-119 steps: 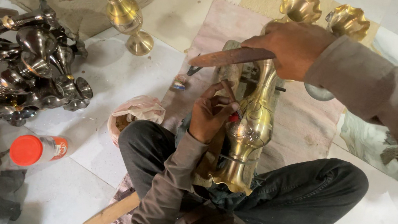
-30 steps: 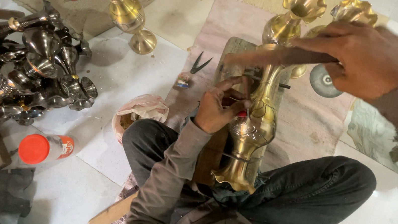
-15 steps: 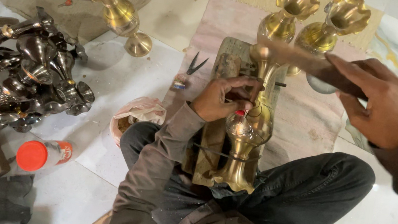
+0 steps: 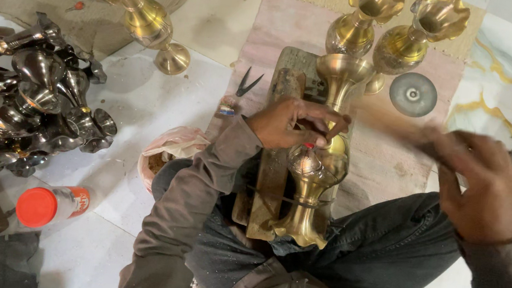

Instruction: The person sits cross-legged on the floor with a brass vase clamped in a wooden fixture on their lap. They hold a small chisel against the vase surface and strike it with a wooden mallet, engraving a decorative pattern while rotating the vase to reach new areas.

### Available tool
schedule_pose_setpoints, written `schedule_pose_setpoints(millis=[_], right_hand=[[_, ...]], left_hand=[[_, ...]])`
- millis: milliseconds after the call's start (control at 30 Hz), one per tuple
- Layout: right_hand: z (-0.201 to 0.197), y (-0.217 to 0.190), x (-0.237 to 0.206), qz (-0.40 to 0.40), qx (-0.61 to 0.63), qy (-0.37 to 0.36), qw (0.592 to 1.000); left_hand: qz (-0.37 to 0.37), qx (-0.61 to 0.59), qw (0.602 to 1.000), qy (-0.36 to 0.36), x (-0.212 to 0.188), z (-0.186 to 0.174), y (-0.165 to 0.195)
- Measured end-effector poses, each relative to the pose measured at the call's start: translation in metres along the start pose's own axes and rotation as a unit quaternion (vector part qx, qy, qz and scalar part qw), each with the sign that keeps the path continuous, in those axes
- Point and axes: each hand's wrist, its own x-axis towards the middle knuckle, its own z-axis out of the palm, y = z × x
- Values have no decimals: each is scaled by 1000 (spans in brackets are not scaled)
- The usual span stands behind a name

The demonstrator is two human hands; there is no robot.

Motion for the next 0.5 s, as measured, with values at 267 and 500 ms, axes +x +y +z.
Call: schedule_pose_setpoints(millis=[267, 500], right_hand=[[0, -24, -17, 60, -5, 34, 998], [-1, -31, -31, -16, -137, 43, 990]], left_hand=[[-66, 35, 995, -66, 5, -3, -20], [56, 71, 993, -78, 1, -7, -34]])
